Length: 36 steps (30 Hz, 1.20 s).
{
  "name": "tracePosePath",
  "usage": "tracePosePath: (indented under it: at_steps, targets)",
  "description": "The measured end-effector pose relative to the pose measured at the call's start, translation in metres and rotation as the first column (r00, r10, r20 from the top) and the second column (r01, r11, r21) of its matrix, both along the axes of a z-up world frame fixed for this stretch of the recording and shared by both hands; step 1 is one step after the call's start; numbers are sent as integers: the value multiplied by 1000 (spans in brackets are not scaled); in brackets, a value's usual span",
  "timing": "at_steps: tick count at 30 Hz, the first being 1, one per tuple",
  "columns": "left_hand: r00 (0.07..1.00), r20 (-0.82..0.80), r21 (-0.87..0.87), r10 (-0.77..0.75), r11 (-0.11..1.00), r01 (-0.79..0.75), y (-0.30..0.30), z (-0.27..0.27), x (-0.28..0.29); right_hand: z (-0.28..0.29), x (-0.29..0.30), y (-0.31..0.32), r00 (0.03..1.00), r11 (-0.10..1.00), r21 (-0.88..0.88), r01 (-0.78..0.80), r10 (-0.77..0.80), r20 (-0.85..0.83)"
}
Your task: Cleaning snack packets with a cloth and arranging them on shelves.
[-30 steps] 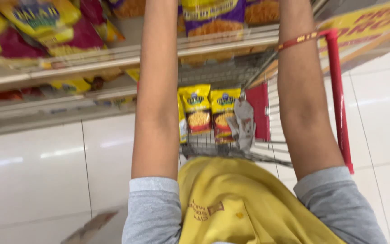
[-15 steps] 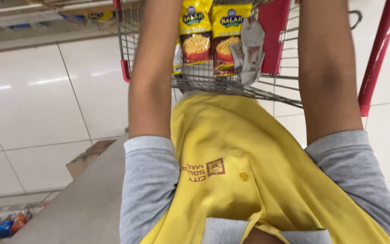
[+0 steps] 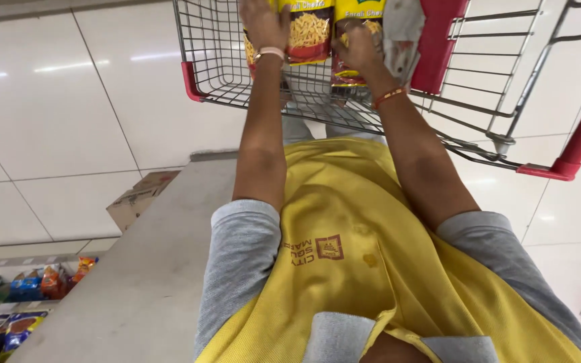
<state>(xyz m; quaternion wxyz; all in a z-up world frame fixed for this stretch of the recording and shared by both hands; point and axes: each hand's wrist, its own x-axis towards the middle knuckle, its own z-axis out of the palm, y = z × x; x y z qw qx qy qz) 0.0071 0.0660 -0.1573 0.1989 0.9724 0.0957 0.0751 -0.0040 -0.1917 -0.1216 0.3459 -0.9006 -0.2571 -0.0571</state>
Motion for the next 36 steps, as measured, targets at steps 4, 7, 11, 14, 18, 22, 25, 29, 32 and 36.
tracePosePath:
  at_steps: [4, 7, 11, 14, 18, 22, 25, 29, 32, 36]
  targets:
    - [973, -79, -67, 215, 973, -220, 48, -108, -32, -19, -16, 32, 818, 999, -32, -41, 16, -575]
    - [884, -383, -391, 268, 820, -418, 70, -114, -44, -49, -25, 59, 698, 998, -32, -46, 9, -716]
    - [730, -679, -666, 81, 352, -658, 69, -38, -43, -87, -31, 98, 593, 999, -38, 13, -38, -805]
    - [785, -614, -745, 77, 272, -609, 69, -45, -42, -117, -34, 120, 536, 997, -69, 27, -72, -841]
    - [840, -541, -800, 49, 278, -532, 85, -98, -46, -109, -29, 152, 518, 980, 123, 158, 24, -855]
    - [743, -624, -781, -242, 198, -592, 69, -72, -30, -125, -22, 171, 396, 864, 220, 453, 26, -918]
    - [691, -600, -797, -403, 228, -559, 59, -97, -33, -142, -25, 169, 492, 683, 407, 607, 79, -867]
    - [699, -567, -823, -436, 343, -453, 73, -68, -17, -181, -25, 159, 644, 610, 492, 622, -40, -764]
    - [711, -658, -744, -247, 363, -562, 84, -58, -21, -231, -37, 141, 633, 771, 228, 595, -276, -723]
    - [785, -619, -700, -40, 481, -528, 88, -115, -30, -206, -18, 98, 558, 803, 159, 574, -242, -794]
